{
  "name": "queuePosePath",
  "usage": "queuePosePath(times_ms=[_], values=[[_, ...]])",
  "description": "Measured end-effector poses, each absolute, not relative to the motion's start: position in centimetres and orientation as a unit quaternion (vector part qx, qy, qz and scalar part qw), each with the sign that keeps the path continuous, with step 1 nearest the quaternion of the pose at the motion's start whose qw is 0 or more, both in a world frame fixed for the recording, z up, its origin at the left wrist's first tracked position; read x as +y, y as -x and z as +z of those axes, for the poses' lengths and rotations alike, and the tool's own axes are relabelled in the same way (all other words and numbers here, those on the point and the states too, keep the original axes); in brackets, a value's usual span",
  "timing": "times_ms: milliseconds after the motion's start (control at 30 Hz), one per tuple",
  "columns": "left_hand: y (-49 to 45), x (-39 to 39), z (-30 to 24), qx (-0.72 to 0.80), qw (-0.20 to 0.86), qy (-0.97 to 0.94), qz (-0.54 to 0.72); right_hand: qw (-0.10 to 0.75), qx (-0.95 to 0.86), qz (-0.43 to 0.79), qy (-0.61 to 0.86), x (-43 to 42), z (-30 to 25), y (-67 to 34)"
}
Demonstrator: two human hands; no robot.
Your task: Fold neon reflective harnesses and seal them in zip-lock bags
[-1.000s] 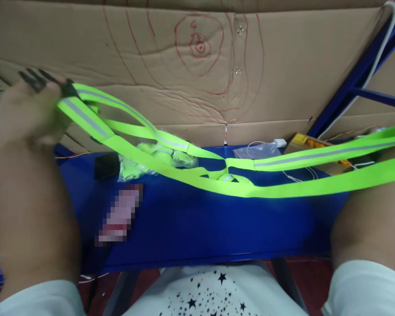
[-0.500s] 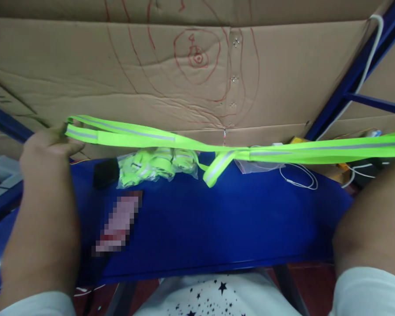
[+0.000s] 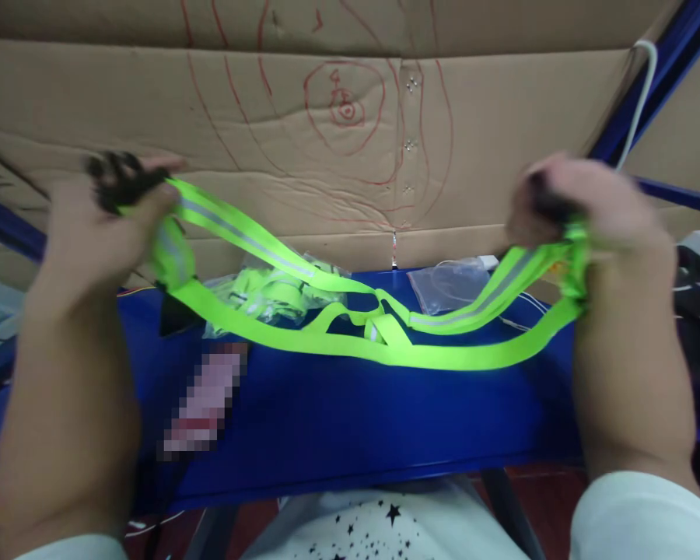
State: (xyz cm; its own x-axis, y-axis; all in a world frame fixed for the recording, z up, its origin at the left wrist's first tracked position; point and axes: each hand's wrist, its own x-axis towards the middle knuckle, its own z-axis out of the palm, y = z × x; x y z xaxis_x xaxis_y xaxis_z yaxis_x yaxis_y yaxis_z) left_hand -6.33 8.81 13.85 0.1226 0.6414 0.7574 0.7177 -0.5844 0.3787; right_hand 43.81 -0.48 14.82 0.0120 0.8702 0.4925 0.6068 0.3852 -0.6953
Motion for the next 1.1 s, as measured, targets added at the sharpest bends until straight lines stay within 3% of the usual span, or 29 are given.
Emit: queuePosePath(times_ms=[67,133,200,467,633,833,1100], values=[[4.8,7.2,13.8,-0.417,0.133,0.837,-0.329,0.345,-0.745,0.247,0.515,0.6,14.9,-39.8],[3.4,6.1,13.5,-0.365,0.149,0.879,-0.268,0.224,-0.820,0.274,0.451,1.8,15.0,-35.0],[2.2,5.2,13.1,-0.347,0.142,0.894,-0.244,0.188,-0.861,0.288,0.375,2.7,15.1,-30.6],[-0.3,2.5,12.7,-0.350,0.202,0.893,-0.197,0.258,-0.903,0.207,0.274,3.2,14.1,-24.6],[-0.6,2.2,12.5,-0.348,0.245,0.885,-0.190,0.260,-0.902,0.197,0.282,2.8,13.6,-24.5],[-1.7,1.5,12.2,-0.338,0.289,0.871,-0.210,0.359,-0.871,0.147,0.300,3.3,12.7,-24.0],[-2.1,1.4,11.7,-0.348,0.326,0.852,-0.217,0.408,-0.836,0.145,0.337,3.3,11.9,-22.6]])
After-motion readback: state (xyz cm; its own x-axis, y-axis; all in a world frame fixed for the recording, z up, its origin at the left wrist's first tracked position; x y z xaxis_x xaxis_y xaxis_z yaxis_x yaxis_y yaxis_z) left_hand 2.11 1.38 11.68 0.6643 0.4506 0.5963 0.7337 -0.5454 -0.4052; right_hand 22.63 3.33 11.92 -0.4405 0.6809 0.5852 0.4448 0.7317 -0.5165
